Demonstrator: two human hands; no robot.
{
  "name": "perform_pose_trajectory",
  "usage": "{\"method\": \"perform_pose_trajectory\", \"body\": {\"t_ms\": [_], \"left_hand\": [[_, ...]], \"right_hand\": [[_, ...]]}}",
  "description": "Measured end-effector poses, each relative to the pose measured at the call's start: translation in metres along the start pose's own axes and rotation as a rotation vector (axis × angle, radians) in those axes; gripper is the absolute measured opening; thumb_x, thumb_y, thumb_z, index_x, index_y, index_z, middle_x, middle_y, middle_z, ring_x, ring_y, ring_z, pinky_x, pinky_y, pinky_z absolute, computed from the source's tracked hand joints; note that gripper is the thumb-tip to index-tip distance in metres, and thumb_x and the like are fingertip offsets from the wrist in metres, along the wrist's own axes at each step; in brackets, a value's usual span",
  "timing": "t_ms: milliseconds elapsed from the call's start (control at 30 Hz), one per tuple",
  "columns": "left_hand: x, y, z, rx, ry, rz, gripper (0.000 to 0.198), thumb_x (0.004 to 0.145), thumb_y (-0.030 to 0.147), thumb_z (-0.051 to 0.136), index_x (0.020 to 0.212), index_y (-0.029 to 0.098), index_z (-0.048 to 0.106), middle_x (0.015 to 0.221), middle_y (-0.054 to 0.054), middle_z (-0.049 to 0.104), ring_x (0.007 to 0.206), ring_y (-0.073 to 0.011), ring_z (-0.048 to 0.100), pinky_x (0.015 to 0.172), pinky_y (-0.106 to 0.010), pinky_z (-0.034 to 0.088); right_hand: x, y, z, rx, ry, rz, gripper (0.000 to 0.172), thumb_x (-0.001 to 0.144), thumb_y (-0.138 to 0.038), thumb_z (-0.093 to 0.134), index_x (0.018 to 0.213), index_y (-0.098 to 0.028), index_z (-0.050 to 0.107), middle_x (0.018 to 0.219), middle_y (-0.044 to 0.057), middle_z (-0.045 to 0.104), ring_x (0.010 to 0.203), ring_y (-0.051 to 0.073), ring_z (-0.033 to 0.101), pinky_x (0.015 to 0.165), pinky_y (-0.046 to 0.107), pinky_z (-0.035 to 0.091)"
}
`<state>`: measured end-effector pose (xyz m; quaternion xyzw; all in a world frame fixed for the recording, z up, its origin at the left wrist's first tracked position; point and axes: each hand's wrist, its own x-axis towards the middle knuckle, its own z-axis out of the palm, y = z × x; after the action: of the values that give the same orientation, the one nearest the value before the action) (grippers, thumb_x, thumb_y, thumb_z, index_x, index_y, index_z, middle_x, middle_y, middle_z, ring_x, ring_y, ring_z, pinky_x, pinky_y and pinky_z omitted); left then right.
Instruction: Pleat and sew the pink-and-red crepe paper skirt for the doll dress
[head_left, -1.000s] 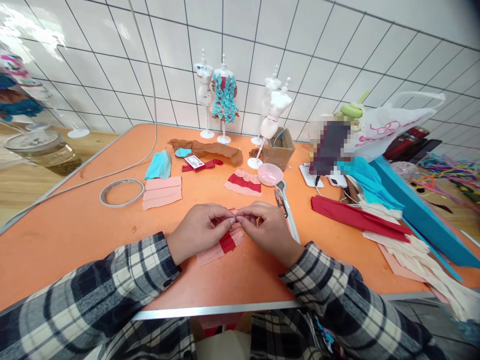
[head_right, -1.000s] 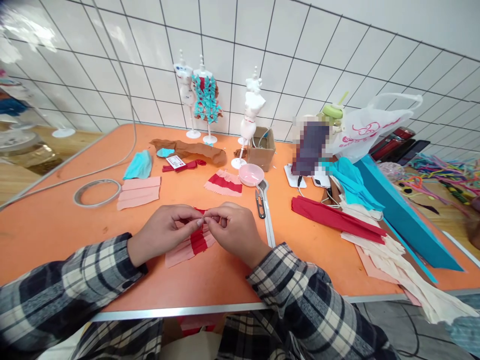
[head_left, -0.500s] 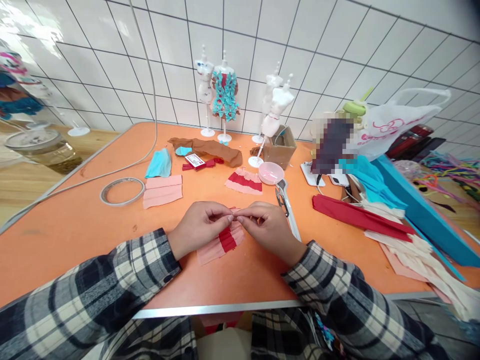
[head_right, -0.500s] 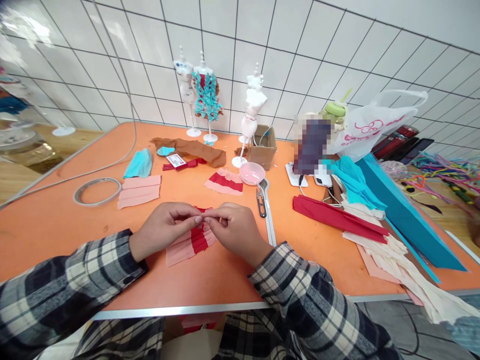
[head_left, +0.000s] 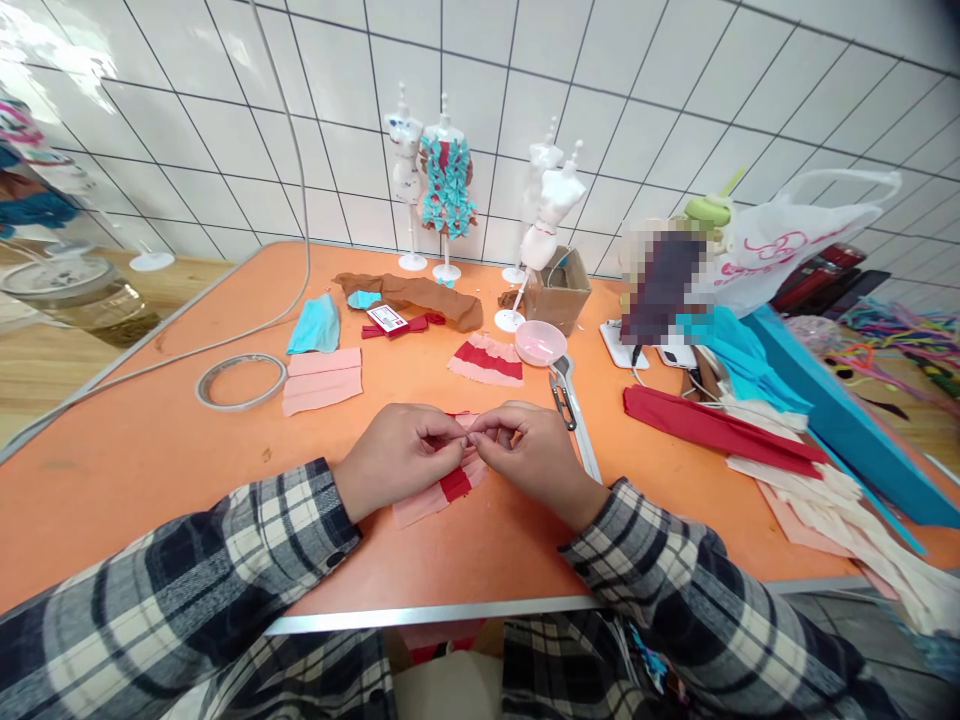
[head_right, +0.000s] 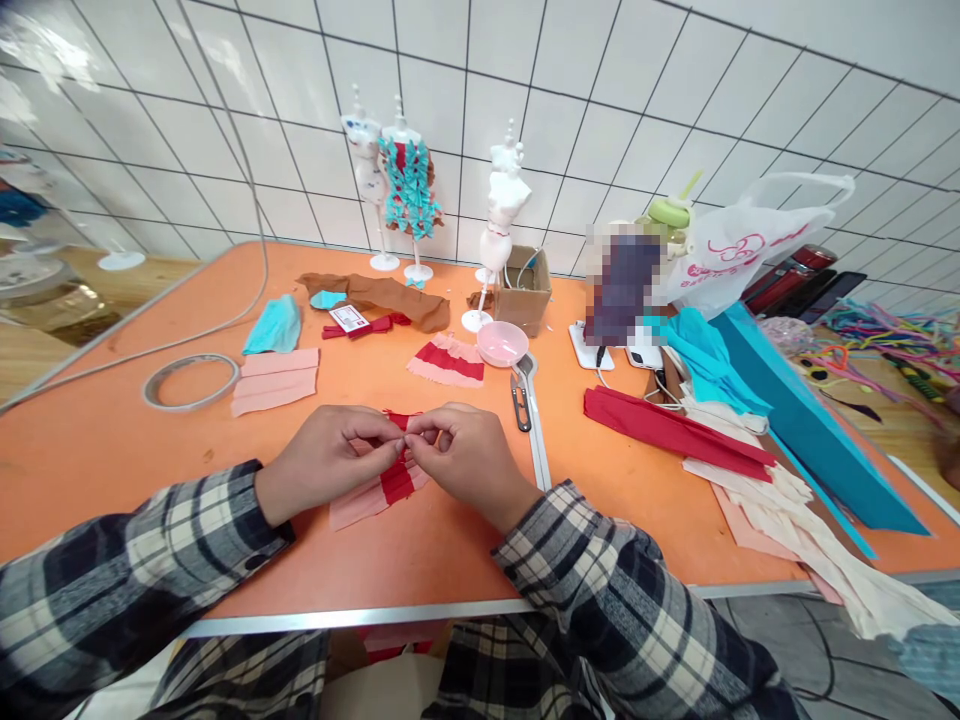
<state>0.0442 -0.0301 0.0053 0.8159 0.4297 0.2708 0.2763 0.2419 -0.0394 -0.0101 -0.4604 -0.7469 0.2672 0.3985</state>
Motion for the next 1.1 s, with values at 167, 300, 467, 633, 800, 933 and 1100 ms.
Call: {"method": "perform_pose_trajectory", "body": {"t_ms": [167,300,467,633,800,933,1100], "left_hand": [[-0.0003,0.0041,0.0,0.076,0.004,0.049,0.023,0.079,0.024,0.057,0.067,0.018,0.075,0.064,-0.002,0.073,0.06,-0.0142,0.064,0.06,-0.024,0.044],[0.0003,0.0059,0.0002,0.04,0.008,0.039,0.024,0.079,0.024,0.057,0.064,0.017,0.074,0.06,-0.001,0.07,0.056,-0.013,0.061,0.058,-0.024,0.043],[0.0005,0.0061,-0.0002,-0.034,0.015,0.029,0.027,0.084,0.028,0.058,0.07,0.017,0.078,0.067,-0.003,0.076,0.06,-0.0147,0.067,0.06,-0.023,0.046],[0.001,0.0063,0.0004,-0.185,0.026,-0.055,0.026,0.086,0.035,0.063,0.085,0.019,0.082,0.082,-0.006,0.082,0.072,-0.0194,0.075,0.068,-0.025,0.054],[0.0014,0.0088,0.0047,-0.185,0.099,-0.121,0.025,0.085,0.034,0.064,0.081,0.018,0.082,0.081,-0.006,0.082,0.07,-0.0195,0.075,0.068,-0.026,0.056],[0.0018,0.0088,0.0067,-0.219,0.124,-0.134,0.026,0.084,0.036,0.065,0.08,0.017,0.083,0.081,-0.006,0.082,0.072,-0.0205,0.075,0.069,-0.027,0.058],[0.0027,0.0084,0.0085,-0.29,0.147,-0.166,0.029,0.084,0.039,0.065,0.084,0.016,0.083,0.085,-0.007,0.083,0.076,-0.0219,0.076,0.07,-0.027,0.059]], "right_hand": [[0.0012,-0.0019,0.0023,0.018,-0.035,0.028,0.006,0.075,-0.013,0.066,0.076,-0.018,0.069,0.068,-0.001,0.065,0.059,0.011,0.054,0.056,0.022,0.044],[0.0023,-0.0024,0.0036,0.099,-0.063,0.089,0.005,0.073,-0.013,0.063,0.073,-0.018,0.066,0.065,-0.002,0.062,0.058,0.01,0.052,0.055,0.021,0.042],[0.0038,-0.0005,0.0036,0.344,-0.128,0.3,0.009,0.075,-0.024,0.062,0.077,-0.017,0.066,0.068,-0.001,0.064,0.057,0.01,0.054,0.052,0.021,0.043],[0.0019,-0.0034,0.0046,0.245,0.024,0.196,0.009,0.075,-0.026,0.063,0.074,-0.018,0.068,0.066,0.0,0.062,0.058,0.012,0.053,0.054,0.023,0.044],[-0.0009,-0.0081,0.0069,0.095,0.123,0.066,0.008,0.075,-0.019,0.06,0.072,-0.019,0.068,0.064,-0.001,0.06,0.058,0.012,0.051,0.056,0.024,0.044],[-0.0001,-0.007,0.0064,0.071,0.127,0.069,0.011,0.079,-0.02,0.06,0.073,-0.019,0.069,0.066,0.0,0.061,0.057,0.012,0.05,0.054,0.025,0.041],[0.0,-0.0064,0.0042,-0.021,0.155,0.005,0.012,0.083,-0.019,0.061,0.079,-0.02,0.072,0.07,0.001,0.064,0.059,0.013,0.052,0.058,0.025,0.043]]}}
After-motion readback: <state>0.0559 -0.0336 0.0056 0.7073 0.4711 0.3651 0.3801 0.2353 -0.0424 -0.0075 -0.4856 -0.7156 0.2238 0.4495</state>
